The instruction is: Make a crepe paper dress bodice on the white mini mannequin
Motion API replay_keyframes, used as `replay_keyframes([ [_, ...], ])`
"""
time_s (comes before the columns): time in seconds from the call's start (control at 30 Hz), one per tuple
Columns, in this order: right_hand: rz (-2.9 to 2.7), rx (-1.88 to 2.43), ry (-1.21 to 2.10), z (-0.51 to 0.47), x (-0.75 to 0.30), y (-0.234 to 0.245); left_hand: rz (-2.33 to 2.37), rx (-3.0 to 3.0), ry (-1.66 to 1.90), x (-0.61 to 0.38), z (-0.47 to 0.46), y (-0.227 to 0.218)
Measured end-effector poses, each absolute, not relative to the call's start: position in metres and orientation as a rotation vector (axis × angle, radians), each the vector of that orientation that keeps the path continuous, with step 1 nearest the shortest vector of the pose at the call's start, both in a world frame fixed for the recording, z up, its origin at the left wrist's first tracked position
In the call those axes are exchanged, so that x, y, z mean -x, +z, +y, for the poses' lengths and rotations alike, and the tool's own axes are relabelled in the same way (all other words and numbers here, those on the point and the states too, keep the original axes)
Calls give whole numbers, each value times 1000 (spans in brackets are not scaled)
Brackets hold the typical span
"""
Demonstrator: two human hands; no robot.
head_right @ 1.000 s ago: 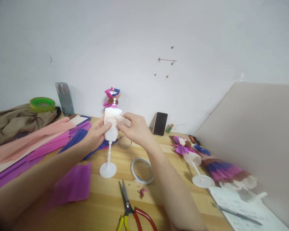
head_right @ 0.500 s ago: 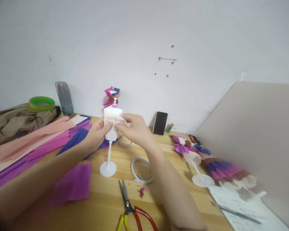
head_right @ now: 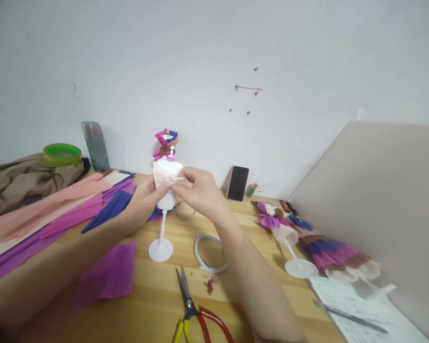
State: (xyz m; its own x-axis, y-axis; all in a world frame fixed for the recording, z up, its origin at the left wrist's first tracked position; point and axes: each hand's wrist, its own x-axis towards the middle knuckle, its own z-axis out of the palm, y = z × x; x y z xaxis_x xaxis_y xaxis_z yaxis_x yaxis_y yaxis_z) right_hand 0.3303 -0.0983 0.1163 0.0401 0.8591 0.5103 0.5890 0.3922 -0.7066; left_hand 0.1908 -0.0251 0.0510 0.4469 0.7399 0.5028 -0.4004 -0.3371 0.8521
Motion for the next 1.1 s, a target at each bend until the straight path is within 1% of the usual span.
replay_keyframes([
  [0.3, -1576, 1328, 339, -95, -331, 115, 273, -1451, 1175, -193, -29, 52],
  [0.5, -1546, 1380, 465, -88, -340, 111, 335, -1485, 1180, -190, -34, 55],
  [0.73, -1588, 1309, 477, -87, -347, 112, 387, -1551, 1148, -190, -35, 58],
  [0.9, -1684, 1247, 553, -92, -356, 118, 328, -1527, 1123, -190, -32, 57],
  [1.1, -1719, 1220, 536, -91, -359, 115, 289, -1459, 1080, -190, -29, 54],
])
